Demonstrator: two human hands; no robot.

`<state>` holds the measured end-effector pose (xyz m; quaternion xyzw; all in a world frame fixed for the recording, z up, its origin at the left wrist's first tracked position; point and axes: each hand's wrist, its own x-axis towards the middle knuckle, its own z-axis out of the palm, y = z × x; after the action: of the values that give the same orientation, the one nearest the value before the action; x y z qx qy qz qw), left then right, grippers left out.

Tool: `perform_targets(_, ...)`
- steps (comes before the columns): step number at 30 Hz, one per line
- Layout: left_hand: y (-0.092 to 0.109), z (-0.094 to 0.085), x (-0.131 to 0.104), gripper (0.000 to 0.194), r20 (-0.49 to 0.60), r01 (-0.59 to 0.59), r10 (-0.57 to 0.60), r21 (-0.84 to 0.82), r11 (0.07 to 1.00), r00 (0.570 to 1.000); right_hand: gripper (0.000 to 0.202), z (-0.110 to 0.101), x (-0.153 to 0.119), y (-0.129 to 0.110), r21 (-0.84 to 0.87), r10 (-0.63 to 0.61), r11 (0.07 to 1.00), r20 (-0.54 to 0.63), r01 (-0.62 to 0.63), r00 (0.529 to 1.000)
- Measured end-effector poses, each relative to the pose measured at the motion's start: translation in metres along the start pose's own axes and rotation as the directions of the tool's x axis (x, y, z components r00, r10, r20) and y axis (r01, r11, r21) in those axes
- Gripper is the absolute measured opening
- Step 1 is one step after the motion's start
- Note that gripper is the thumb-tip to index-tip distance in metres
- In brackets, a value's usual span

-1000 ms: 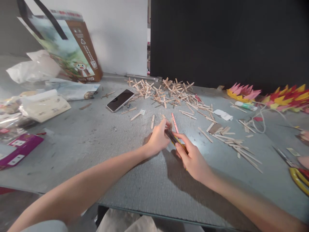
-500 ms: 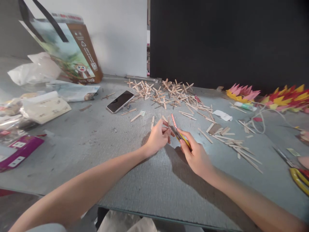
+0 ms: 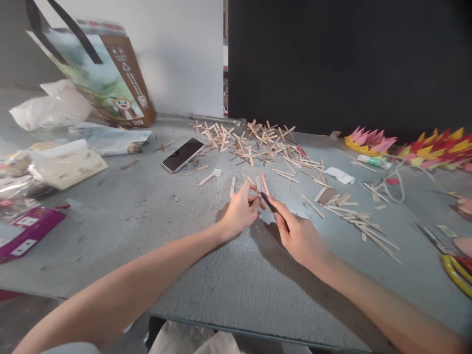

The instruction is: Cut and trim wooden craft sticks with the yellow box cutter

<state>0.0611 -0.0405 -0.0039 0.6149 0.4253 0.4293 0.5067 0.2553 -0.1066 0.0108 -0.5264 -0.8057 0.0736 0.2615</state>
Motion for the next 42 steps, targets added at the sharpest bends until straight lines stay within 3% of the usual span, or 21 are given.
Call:
perform_targets(10, 0.003, -0.001, -0.001, 0.024, 0.010, 0.003, -0.003, 0.043, 0.999, 1.000, 0.050, 0.002, -0.001, 0.004, -0.137, -0.070, 0.988, -0.005, 0.068, 0.998)
perform_targets(19, 0.001, -0.002, -0.001, 0.015, 0.042, -0.012, 0.012, 0.000, 1.000, 0.999, 0.046, -0.006, 0.003, -0.001, 0.247, 0.123, 0.959, 0.061, -0.135, 0.990)
perform_targets(27, -0.008, -0.001, 0.003, 0.023, 0.081, -0.019, 0.027, -0.091, 0.996, 0.996, 0.055, -0.009, 0.006, 0.002, 0.601, 0.258, 0.691, 0.314, -0.401, 0.914)
perform_targets(33, -0.006, 0.001, 0.002, 0.027, 0.060, -0.040, 0.047, -0.102, 0.994, 0.997, 0.052, -0.006, 0.005, -0.004, 0.586, 0.282, 0.701, 0.297, -0.407, 0.912)
perform_targets(36, -0.005, 0.000, 0.002, 0.028, 0.062, -0.030, 0.036, -0.103, 0.994, 0.997, 0.053, -0.006, 0.006, -0.004, 0.639, 0.279, 0.642, 0.321, -0.425, 0.905)
perform_targets(39, -0.003, 0.000, 0.002, 0.027, 0.060, -0.024, 0.030, -0.098, 0.995, 0.998, 0.052, -0.004, 0.007, -0.004, 0.721, 0.271, 0.534, 0.348, -0.441, 0.897)
perform_targets(42, -0.001, 0.000, 0.002, 0.026, 0.056, -0.030, 0.035, -0.088, 0.996, 0.998, 0.048, -0.003, 0.009, -0.005, 0.818, 0.258, 0.321, 0.409, -0.477, 0.876)
